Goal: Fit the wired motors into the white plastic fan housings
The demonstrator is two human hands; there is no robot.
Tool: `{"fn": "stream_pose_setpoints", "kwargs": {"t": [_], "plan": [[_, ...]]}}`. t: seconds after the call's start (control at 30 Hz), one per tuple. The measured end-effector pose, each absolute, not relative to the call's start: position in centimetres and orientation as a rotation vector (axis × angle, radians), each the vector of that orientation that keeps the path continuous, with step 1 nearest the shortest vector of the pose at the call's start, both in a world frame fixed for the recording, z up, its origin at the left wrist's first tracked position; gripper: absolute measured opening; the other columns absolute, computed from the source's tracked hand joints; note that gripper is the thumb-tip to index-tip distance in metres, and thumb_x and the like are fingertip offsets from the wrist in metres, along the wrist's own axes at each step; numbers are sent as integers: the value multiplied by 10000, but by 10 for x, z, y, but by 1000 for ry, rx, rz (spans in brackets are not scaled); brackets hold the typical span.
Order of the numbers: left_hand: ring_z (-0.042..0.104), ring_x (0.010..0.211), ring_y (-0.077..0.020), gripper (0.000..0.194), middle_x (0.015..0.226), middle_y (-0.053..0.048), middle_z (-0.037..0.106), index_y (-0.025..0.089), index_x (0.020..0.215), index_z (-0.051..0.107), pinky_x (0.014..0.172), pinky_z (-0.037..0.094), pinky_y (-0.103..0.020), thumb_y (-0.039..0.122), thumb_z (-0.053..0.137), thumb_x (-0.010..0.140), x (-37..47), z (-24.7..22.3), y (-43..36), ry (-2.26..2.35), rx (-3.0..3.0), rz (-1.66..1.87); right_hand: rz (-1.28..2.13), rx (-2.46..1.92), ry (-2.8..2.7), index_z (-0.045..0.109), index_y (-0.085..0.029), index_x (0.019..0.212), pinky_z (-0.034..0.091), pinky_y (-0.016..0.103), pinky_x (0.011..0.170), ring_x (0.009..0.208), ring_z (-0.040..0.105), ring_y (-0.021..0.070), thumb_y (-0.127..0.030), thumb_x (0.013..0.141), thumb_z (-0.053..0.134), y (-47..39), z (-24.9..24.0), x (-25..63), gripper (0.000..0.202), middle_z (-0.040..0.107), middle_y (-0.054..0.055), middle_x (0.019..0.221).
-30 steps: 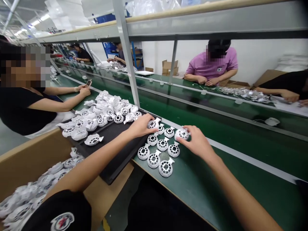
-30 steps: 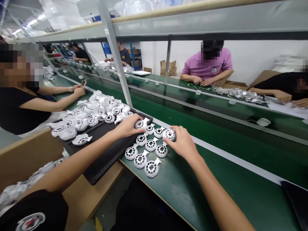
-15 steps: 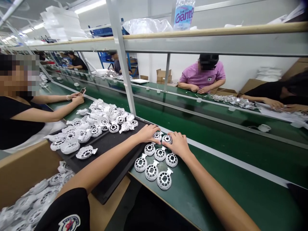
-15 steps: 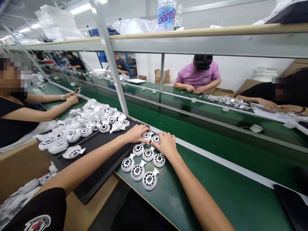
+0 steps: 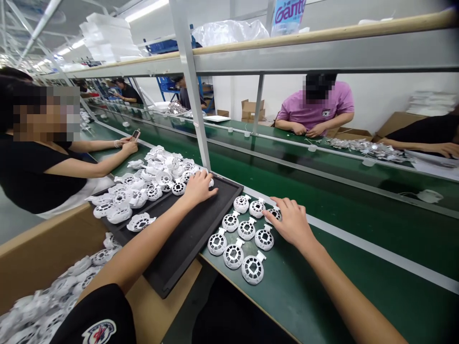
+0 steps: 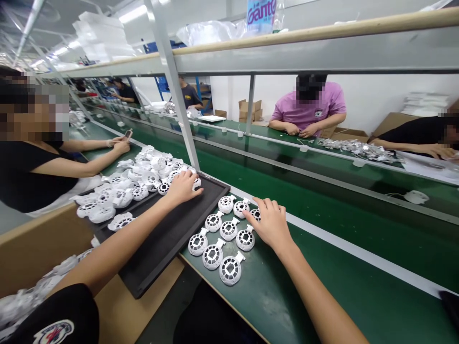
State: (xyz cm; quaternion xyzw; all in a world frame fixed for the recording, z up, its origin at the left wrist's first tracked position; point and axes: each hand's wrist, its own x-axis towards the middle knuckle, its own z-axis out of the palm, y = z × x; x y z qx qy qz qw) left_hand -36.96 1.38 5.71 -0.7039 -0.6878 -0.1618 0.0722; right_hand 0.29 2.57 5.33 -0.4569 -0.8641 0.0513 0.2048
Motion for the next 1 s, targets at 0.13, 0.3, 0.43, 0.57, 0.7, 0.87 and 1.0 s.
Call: {"fn": "stream_pose_setpoints", "kwargs": {"t": [0.13, 0.3, 0.43, 0.57, 0.7, 0.87, 1.0], "plan": [[450, 1300, -436, 370, 1305, -198, 557, 162, 1153, 686, 1112, 364, -565, 330, 729, 826, -413, 58, 1, -2200, -2056, -538, 187, -1211, -2405, 565, -248, 1426, 400, 493, 983, 1140, 576, 321, -636, 1060, 366, 19, 59, 0, 569, 660, 131, 1254], [546, 1286, -361, 350, 1325, -168, 594, 162, 1186, 676, 1127, 420, -547, 283, 629, 860, -426, 75, -14, -2309, -2047, -751, 246, -1002, -2432, 568, -251, 1408, 459, 505, 1018, 1191, 585, 324, -497, 1065, 446, 6, 63, -30, 440, 648, 129, 1270], [586, 1310, -324, 472, 1427, -143, 606, 193, 1350, 604, 1059, 517, -493, 394, 620, 923, -388, 94, -43, -2317, -2130, -982, 444, -778, -2433, 469, -306, 1533, 561, 451, 996, 1250, 602, 290, -399, 1080, 444, -6, 69, -54, 463, 582, 120, 1400], [646, 1259, -307, 561, 1455, -126, 625, 220, 1414, 574, 1050, 552, -467, 422, 718, 912, -315, 103, -95, -2270, -2478, -1689, 571, -568, -2454, 227, -377, 1666, 549, 494, 1094, 1449, 493, 307, -472, 1065, 511, -20, 80, -67, 671, 304, 101, 1696], [616, 1322, -317, 658, 1553, -124, 535, 298, 1522, 478, 1069, 560, -454, 369, 750, 928, -243, 101, -161, -2112, -2497, -2531, 663, -327, -2485, 300, -372, 1641, 471, 470, 1196, 1492, 453, 266, -385, 1091, 484, -54, 87, -36, 580, 386, 83, 1650], [617, 1337, -309, 766, 1631, -134, 423, 386, 1661, 184, 1098, 561, -465, 456, 600, 1021, -143, 61, -199, -1905, -2650, -2810, 650, -463, -2514, 307, -368, 1627, 548, 488, 1107, 1456, 486, 312, -296, 1070, 499, -102, 71, 64, 594, 381, 117, 1641], [467, 1477, -298, 684, 1689, -109, 325, 407, 1671, 158, 1101, 554, -465, 305, 473, 1073, -68, 17, -186, -1900, -2731, -2240, 407, -1095, -2245, 318, -353, 1621, 567, 516, 1019, 1328, 570, 349, -413, 1045, 512, -108, 38, 154, 611, 496, 143, 1484]]}}
